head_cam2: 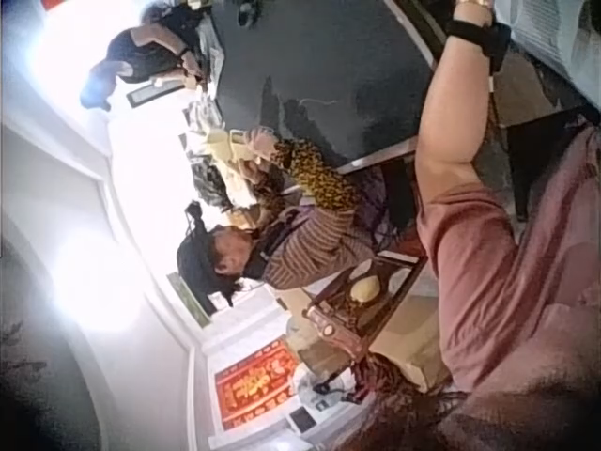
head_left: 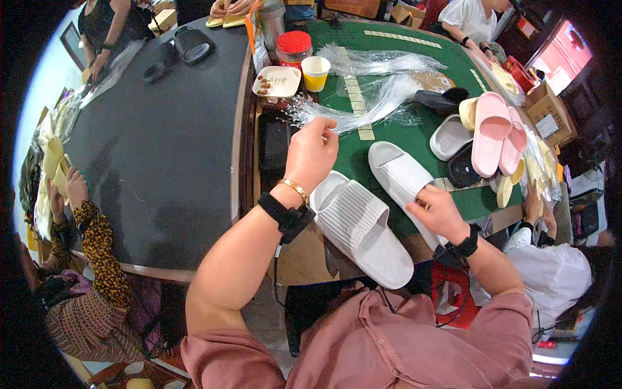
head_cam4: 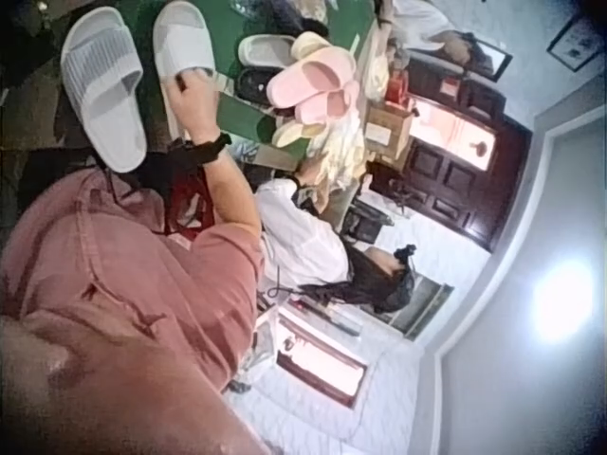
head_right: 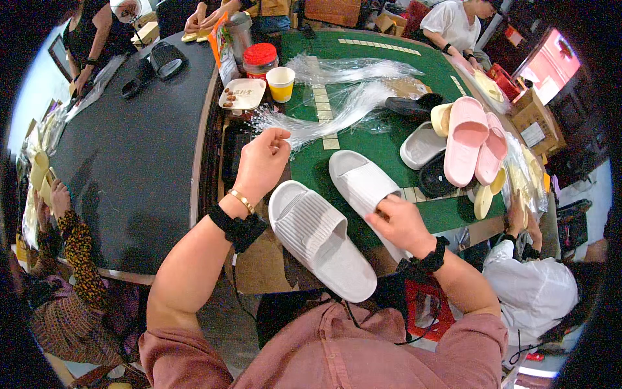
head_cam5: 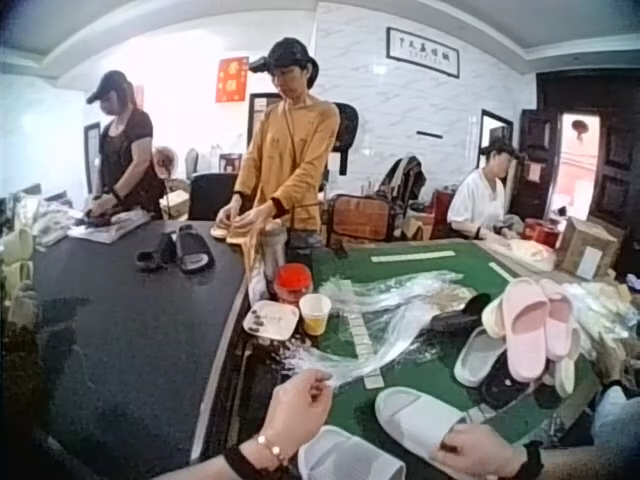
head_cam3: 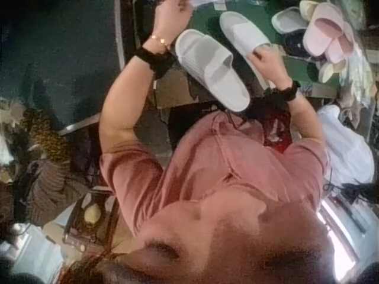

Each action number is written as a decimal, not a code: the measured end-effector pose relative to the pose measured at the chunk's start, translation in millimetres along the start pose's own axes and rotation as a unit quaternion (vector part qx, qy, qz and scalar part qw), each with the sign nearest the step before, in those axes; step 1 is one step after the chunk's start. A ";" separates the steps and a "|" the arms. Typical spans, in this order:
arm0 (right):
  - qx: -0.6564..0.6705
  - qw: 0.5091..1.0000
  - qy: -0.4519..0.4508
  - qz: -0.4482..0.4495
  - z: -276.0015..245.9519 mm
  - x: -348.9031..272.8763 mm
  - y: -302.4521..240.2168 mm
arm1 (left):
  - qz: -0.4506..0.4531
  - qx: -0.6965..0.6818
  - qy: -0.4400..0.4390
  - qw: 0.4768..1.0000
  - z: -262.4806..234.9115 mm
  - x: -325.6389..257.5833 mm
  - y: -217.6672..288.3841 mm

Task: The recorder and several other workers are inspecting and preparing finished slides and footwear for packaging at a production table.

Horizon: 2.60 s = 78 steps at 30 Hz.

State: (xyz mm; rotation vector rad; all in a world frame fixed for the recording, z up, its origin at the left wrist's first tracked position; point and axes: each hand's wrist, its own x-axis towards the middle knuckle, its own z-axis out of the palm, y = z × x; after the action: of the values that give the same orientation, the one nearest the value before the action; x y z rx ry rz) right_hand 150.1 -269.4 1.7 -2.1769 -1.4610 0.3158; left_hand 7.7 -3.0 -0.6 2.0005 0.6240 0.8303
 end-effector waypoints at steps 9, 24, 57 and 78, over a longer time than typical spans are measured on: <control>-0.036 0.997 -0.063 -0.004 14.5 -1.4 -6.6 | -0.093 0.271 -0.359 0.888 -9.8 -13.4 11.0; 0.050 0.994 0.090 0.046 40.7 4.0 -23.3 | 0.144 0.085 -0.192 0.967 16.7 -27.4 6.3; -0.025 0.992 0.120 -0.020 -34.0 102.0 21.3 | -0.046 0.273 -0.273 0.921 2.2 -19.2 5.2; -0.270 0.936 0.146 -0.170 -31.9 195.8 16.5 | -0.029 0.260 -0.258 0.930 8.2 -18.0 -4.0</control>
State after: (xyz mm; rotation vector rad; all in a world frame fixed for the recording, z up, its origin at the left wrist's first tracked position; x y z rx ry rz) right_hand 255.7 -104.2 36.1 -2.1708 -1.8560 -0.5704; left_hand 1.6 -17.6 -13.1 2.5283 0.6242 0.0675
